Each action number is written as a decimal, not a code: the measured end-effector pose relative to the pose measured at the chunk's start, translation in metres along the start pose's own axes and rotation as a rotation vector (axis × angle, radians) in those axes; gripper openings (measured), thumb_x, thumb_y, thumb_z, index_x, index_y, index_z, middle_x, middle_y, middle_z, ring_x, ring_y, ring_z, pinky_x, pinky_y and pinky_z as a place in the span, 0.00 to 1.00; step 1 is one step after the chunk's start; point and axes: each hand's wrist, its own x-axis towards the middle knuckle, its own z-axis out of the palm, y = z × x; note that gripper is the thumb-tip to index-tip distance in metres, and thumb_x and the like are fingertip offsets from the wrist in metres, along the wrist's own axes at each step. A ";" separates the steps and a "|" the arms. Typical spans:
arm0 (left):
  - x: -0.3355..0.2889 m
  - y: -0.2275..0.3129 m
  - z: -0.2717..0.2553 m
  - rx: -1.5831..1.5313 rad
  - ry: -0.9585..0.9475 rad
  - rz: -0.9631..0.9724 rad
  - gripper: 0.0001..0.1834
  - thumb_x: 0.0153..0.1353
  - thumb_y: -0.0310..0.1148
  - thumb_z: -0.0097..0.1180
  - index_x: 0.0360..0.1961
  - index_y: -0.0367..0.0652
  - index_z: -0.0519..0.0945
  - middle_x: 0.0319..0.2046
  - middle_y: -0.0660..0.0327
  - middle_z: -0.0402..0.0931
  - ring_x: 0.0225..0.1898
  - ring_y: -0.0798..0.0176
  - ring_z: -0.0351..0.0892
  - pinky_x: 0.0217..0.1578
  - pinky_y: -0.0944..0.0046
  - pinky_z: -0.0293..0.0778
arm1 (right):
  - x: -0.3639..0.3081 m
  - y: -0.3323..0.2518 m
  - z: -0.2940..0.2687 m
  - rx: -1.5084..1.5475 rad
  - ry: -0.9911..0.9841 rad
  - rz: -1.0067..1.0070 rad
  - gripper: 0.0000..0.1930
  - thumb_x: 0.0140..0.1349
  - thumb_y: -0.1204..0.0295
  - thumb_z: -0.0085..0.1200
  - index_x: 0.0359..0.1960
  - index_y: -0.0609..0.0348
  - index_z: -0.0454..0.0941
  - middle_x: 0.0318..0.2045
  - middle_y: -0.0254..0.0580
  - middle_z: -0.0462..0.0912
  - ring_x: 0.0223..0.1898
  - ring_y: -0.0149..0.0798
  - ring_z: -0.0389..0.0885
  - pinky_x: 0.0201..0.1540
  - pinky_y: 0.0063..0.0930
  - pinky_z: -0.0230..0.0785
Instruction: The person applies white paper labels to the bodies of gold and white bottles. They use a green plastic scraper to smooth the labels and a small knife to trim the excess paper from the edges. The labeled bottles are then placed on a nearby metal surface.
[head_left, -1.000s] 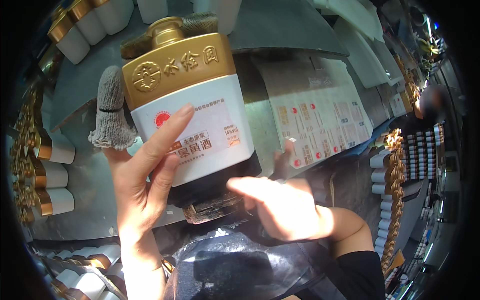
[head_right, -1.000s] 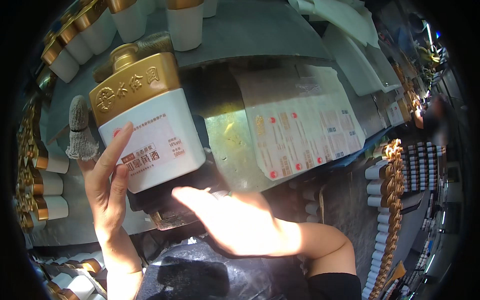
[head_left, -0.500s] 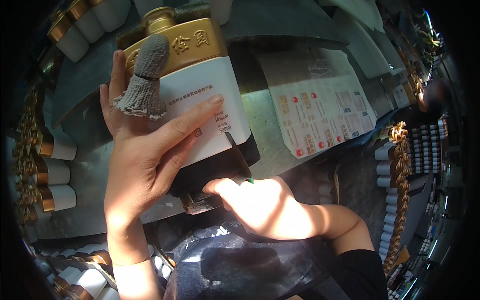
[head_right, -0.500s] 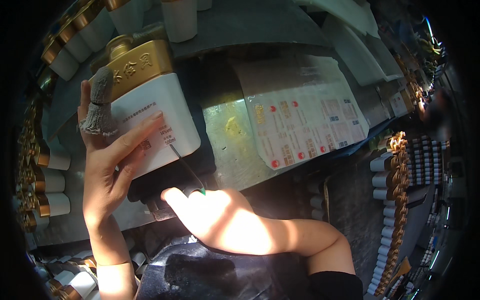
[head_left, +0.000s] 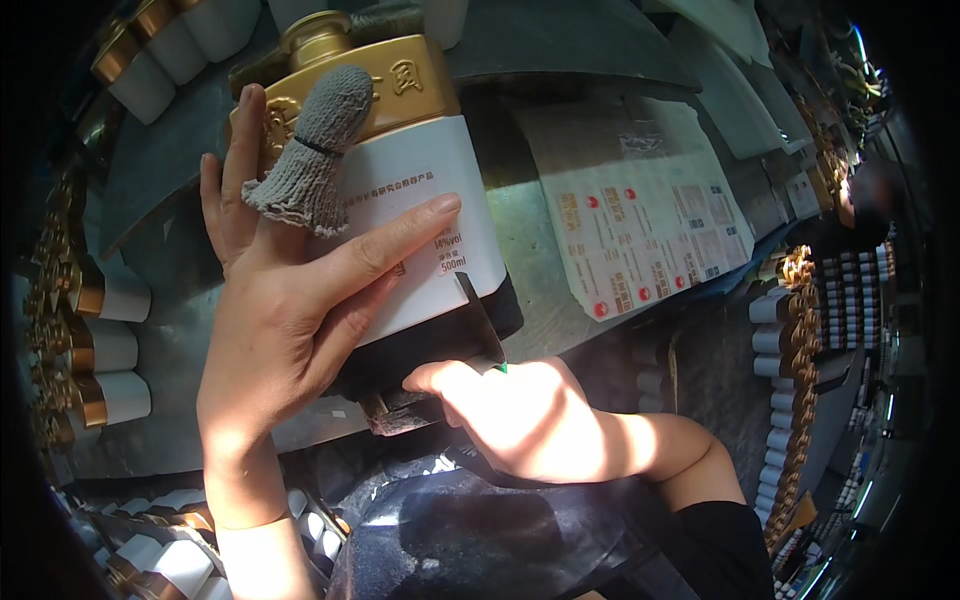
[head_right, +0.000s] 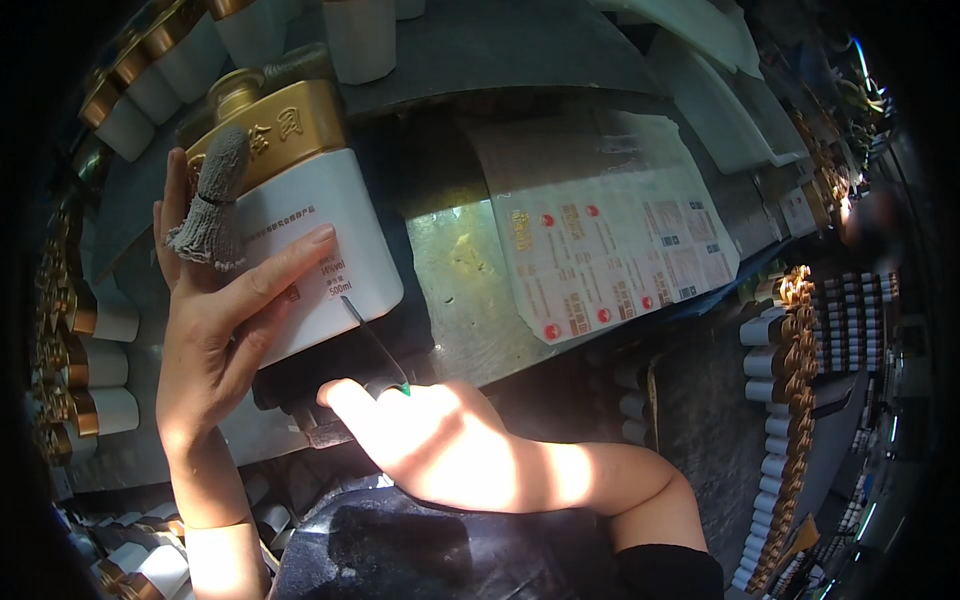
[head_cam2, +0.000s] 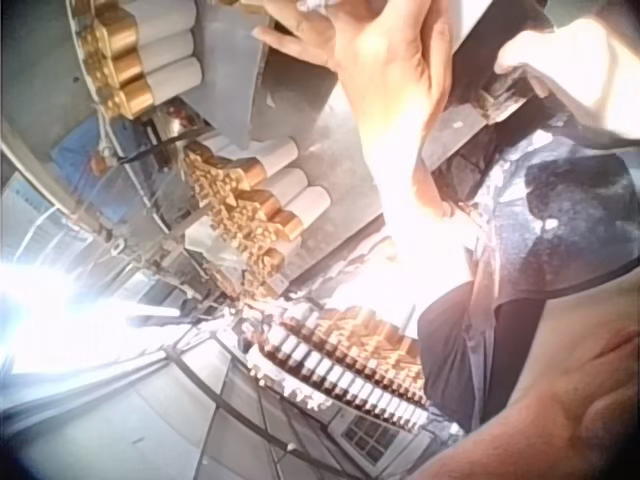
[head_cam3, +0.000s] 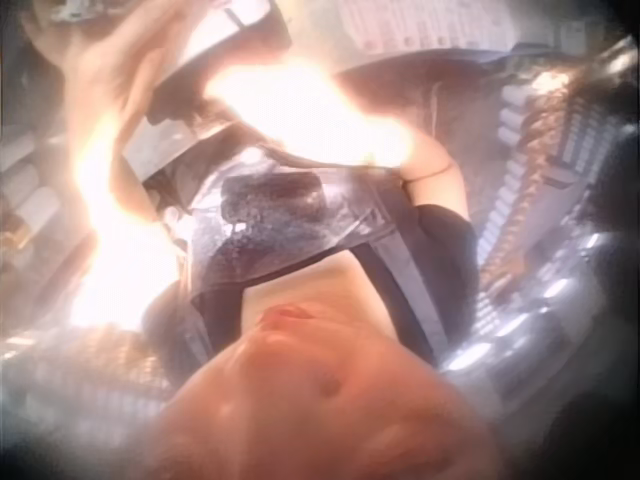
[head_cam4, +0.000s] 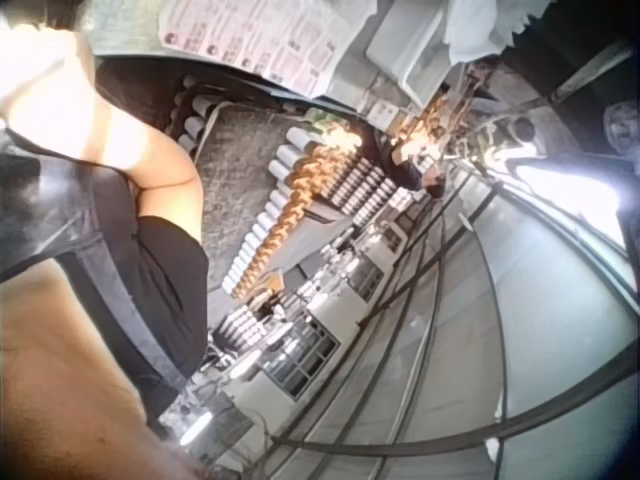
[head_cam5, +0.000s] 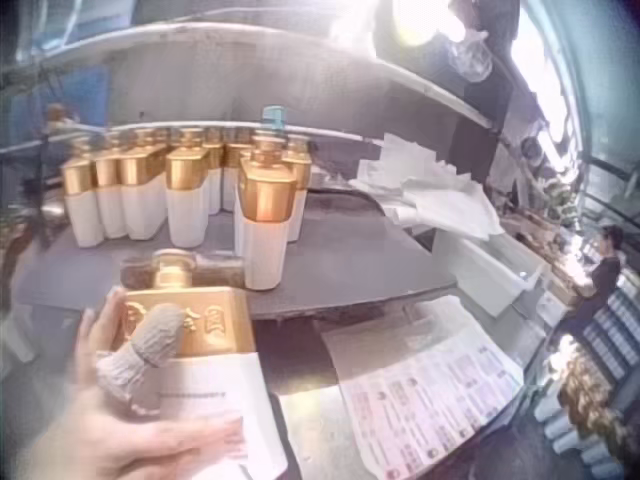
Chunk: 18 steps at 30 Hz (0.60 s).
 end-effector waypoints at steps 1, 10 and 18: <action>0.000 0.000 0.001 -0.009 -0.001 -0.005 0.25 0.55 0.31 0.49 0.53 0.66 0.83 0.73 0.46 0.44 0.76 0.48 0.30 0.71 0.49 0.28 | 0.000 -0.002 -0.003 0.077 -0.100 0.100 0.19 0.53 0.82 0.54 0.49 0.61 0.75 0.19 0.34 0.77 0.18 0.36 0.79 0.21 0.26 0.73; -0.001 -0.001 0.004 -0.131 0.005 -0.030 0.25 0.54 0.31 0.51 0.52 0.67 0.83 0.74 0.51 0.39 0.75 0.47 0.31 0.71 0.48 0.35 | 0.004 -0.002 -0.005 0.086 -0.105 0.052 0.19 0.54 0.79 0.54 0.50 0.62 0.73 0.18 0.36 0.76 0.17 0.36 0.78 0.20 0.26 0.72; -0.001 -0.002 0.010 -0.206 0.078 -0.004 0.25 0.53 0.28 0.53 0.51 0.67 0.84 0.74 0.53 0.39 0.75 0.47 0.33 0.69 0.47 0.49 | 0.007 -0.001 -0.004 0.087 -0.086 -0.014 0.21 0.54 0.75 0.54 0.51 0.65 0.71 0.16 0.40 0.75 0.15 0.38 0.77 0.18 0.26 0.71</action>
